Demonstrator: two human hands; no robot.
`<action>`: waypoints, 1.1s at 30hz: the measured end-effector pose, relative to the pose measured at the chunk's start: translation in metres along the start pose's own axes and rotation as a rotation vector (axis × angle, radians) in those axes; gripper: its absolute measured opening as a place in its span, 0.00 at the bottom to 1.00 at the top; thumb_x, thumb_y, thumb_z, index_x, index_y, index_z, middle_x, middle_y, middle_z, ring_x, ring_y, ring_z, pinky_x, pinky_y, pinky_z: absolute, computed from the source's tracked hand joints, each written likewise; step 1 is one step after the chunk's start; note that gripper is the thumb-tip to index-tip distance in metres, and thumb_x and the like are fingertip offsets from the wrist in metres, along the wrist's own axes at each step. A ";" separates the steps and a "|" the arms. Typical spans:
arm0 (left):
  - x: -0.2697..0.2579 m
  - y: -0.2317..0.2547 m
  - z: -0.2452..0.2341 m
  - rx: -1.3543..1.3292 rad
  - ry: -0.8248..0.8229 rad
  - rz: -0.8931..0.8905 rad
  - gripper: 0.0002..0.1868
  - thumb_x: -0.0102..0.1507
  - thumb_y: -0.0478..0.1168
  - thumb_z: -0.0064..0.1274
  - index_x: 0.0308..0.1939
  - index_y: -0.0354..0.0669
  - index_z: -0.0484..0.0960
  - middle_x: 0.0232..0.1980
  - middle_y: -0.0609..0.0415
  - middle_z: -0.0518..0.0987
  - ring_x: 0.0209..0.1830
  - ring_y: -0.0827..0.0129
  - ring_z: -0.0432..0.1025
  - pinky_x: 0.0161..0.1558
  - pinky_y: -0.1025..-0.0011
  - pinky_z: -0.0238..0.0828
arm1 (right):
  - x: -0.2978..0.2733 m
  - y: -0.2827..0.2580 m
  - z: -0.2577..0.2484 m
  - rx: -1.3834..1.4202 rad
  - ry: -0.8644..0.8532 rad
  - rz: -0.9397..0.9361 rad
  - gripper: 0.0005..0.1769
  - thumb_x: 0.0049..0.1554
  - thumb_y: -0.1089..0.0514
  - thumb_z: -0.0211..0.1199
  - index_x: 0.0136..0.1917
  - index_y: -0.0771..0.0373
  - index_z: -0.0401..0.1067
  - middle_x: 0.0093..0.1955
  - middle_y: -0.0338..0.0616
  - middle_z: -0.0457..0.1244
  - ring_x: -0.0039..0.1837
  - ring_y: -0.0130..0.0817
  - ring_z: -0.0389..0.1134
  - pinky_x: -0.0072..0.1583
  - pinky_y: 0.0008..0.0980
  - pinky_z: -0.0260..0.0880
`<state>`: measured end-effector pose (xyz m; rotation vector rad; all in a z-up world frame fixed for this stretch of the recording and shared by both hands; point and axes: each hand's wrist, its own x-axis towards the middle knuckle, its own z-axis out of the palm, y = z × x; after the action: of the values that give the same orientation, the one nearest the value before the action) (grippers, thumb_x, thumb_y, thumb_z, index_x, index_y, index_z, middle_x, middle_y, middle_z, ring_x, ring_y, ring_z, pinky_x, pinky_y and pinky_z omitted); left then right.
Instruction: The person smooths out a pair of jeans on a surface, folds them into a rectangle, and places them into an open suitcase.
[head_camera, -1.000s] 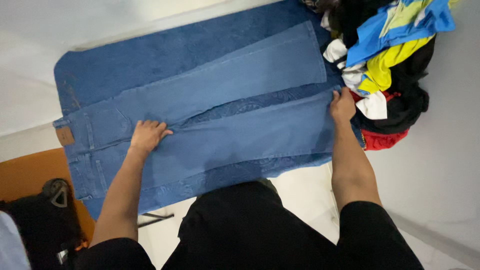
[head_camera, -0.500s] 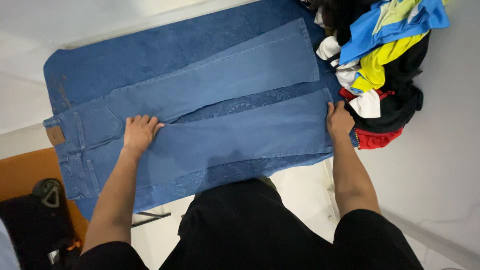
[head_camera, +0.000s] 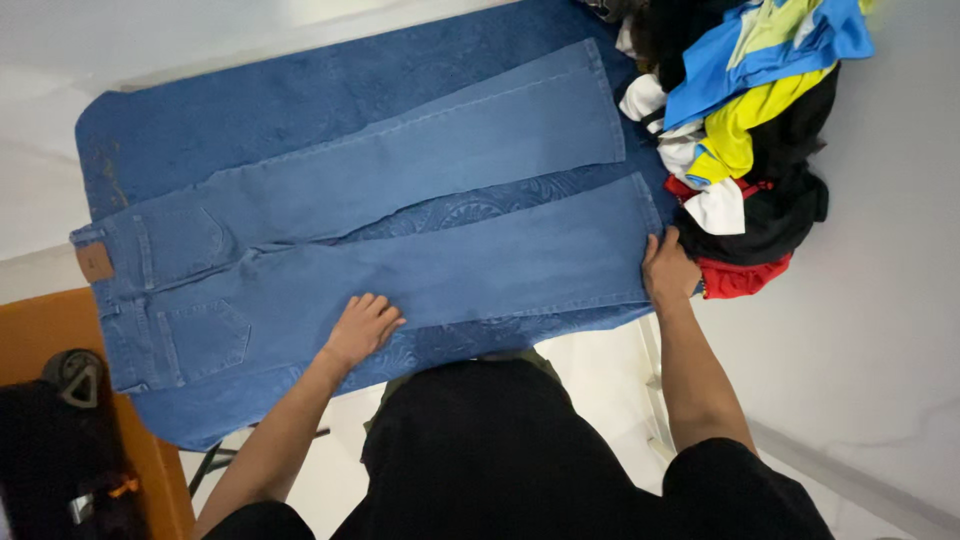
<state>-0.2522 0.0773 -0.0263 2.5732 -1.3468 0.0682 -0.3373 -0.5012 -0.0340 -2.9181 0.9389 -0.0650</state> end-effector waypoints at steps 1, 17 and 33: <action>-0.001 -0.001 -0.003 -0.024 0.002 -0.003 0.10 0.64 0.50 0.54 0.39 0.49 0.79 0.39 0.52 0.72 0.41 0.56 0.68 0.42 0.57 0.65 | -0.001 -0.005 -0.004 0.001 -0.001 -0.003 0.26 0.70 0.39 0.45 0.71 0.58 0.61 0.50 0.61 0.69 0.45 0.63 0.72 0.46 0.61 0.70; 0.137 0.095 0.031 -0.190 0.182 -0.201 0.35 0.63 0.53 0.55 0.69 0.38 0.72 0.75 0.39 0.65 0.78 0.45 0.55 0.77 0.45 0.43 | -0.078 -0.186 0.005 0.210 -0.084 -0.772 0.34 0.65 0.41 0.53 0.80 0.51 0.58 0.84 0.56 0.46 0.84 0.53 0.42 0.80 0.61 0.34; 0.145 0.099 0.022 -0.127 0.111 -0.314 0.51 0.57 0.70 0.55 0.76 0.43 0.64 0.80 0.38 0.56 0.82 0.43 0.46 0.77 0.38 0.31 | -0.030 -0.149 -0.007 0.076 -0.149 -0.808 0.35 0.64 0.39 0.52 0.81 0.49 0.54 0.85 0.55 0.42 0.86 0.56 0.37 0.79 0.66 0.29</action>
<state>-0.2505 -0.0986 -0.0074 2.5956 -0.8675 0.0672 -0.2753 -0.3635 -0.0154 -2.9599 -0.2883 0.0698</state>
